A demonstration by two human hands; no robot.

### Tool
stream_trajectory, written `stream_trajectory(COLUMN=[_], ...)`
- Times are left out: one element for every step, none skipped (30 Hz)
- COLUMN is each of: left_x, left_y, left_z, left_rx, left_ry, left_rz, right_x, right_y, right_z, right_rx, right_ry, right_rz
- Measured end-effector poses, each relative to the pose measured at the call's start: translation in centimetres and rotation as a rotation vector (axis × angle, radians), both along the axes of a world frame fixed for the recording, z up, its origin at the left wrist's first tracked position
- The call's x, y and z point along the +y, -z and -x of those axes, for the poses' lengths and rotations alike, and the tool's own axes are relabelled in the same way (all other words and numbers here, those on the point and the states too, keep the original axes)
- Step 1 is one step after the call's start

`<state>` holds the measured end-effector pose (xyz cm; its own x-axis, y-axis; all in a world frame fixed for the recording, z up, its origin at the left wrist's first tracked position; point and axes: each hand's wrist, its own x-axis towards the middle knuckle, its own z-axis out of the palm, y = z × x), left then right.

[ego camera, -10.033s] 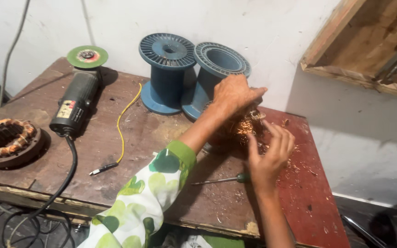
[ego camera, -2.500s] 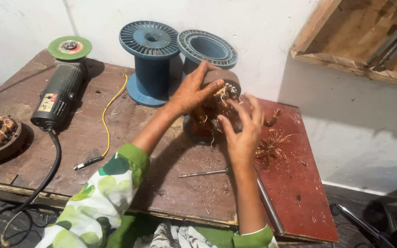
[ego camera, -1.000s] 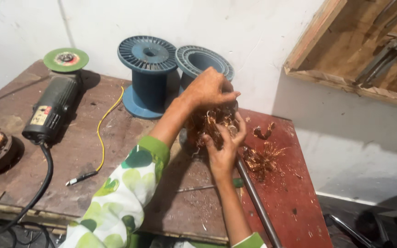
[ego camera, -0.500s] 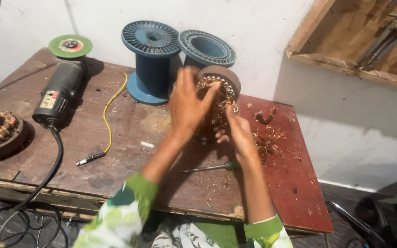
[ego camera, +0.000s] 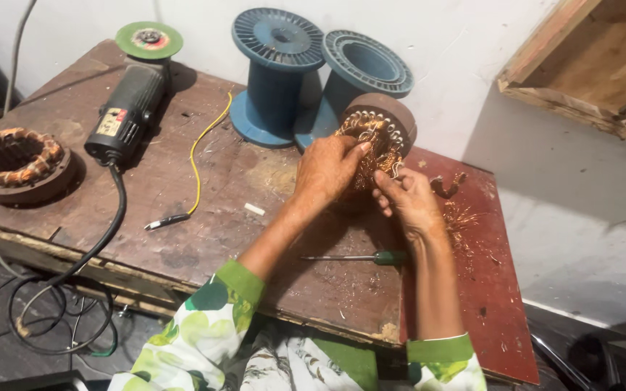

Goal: The person removes copper wire from a motor stator using a screwdriver and their hands. They then use scissors to cut remaining wire strands and continue pulling out copper wire by hand.

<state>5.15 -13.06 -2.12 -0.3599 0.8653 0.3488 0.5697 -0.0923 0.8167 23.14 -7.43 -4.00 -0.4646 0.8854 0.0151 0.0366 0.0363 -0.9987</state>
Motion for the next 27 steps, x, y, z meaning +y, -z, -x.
stream_trajectory(left_x=[0.2,0.4,0.9,1.4,1.6,1.8,1.9,1.9,1.8,1.6,1.4,1.1,0.9,0.7,0.6,0.4,0.2,0.1,-0.1,-0.2,-0.3,-0.4,-0.5,-0.6,-0.7,-0.7,-0.7], left_y=[0.3,0.5,0.6,0.6,0.8,1.0,1.3,1.5,1.8,2.1,2.4,2.5,2.7,2.7,2.8,2.8,2.8,2.9,2.9,3.0,3.0,3.0,3.0,3.0,3.0,2.9,2.9], left_z=[0.4,0.8,1.2,1.8,2.1,2.2,2.2,2.3,2.2,2.1,2.0,2.1,2.1,2.2,2.2,2.2,2.0,1.8,1.6,1.3,1.0,0.7,0.4,0.2,-0.1,-0.4,-0.6], left_rx=[-0.031,-0.062,-0.082,-0.102,-0.122,-0.125,-0.127,-0.130,-0.086,-0.041,0.005,0.008,0.011,0.016,-0.014,-0.044,-0.076,-0.068,-0.061,-0.057,-0.038,-0.022,-0.005,-0.010,-0.014,-0.019,0.024], left_ry=[0.020,0.042,0.078,0.117,0.155,0.159,0.166,0.173,0.155,0.137,0.118,0.122,0.126,0.129,0.129,0.132,0.138,0.118,0.098,0.076,0.073,0.068,0.061,0.039,0.017,-0.005,-0.019], left_rz=[-0.026,-0.055,-0.020,0.019,0.056,0.070,0.083,0.099,0.068,0.036,0.004,0.029,0.050,0.069,0.068,0.070,0.075,0.046,0.018,-0.010,-0.016,-0.024,-0.031,-0.018,-0.002,0.014,0.014], right_x=[0.1,0.2,0.2,0.2,0.2,0.2,0.2,-0.1,-0.4,-0.7,-1.2,-1.7,-2.4,-3.2,-3.9,-4.7,-5.5,-6.2,-6.7,-7.1,-7.4,-7.6,-7.7,-7.7,-7.6,-7.7,-7.6], right_y=[0.0,-0.1,0.0,0.1,0.3,0.5,0.8,1.2,1.7,2.1,2.6,2.9,3.3,3.6,3.9,4.1,4.3,4.5,4.7,4.8,4.9,5.0,5.2,5.4,5.6,5.9,6.1], right_z=[-0.2,-0.2,-0.3,-0.2,-0.2,-0.1,-0.1,-0.2,-0.4,-0.8,-1.4,-1.9,-2.6,-3.3,-3.9,-4.3,-4.8,-5.1,-5.2,-5.2,-5.3,-5.3,-5.4,-5.4,-5.5,-5.8,-6.2], right_rx=[-0.027,-0.054,-0.078,-0.080,-0.081,-0.081,-0.072,-0.064,-0.056,-0.050,-0.044,-0.039,-0.193,-0.346,-0.495,-0.636,-0.779,-0.923,-0.940,-0.959,-0.978,-1.009,-1.039,-1.068,-1.093,-1.119,-1.145], right_ry=[-0.014,-0.026,-0.036,-0.033,-0.030,-0.027,0.011,0.050,0.089,0.080,0.071,0.060,0.085,0.112,0.143,0.123,0.105,0.086,0.082,0.074,0.066,0.059,0.051,0.041,0.039,0.036,0.033], right_rz=[-0.016,-0.034,-0.052,-0.063,-0.075,-0.093,-0.082,-0.069,-0.056,-0.083,-0.109,-0.137,-0.256,-0.376,-0.494,-0.524,-0.547,-0.566,-0.545,-0.523,-0.504,-0.527,-0.552,-0.575,-0.601,-0.627,-0.654])
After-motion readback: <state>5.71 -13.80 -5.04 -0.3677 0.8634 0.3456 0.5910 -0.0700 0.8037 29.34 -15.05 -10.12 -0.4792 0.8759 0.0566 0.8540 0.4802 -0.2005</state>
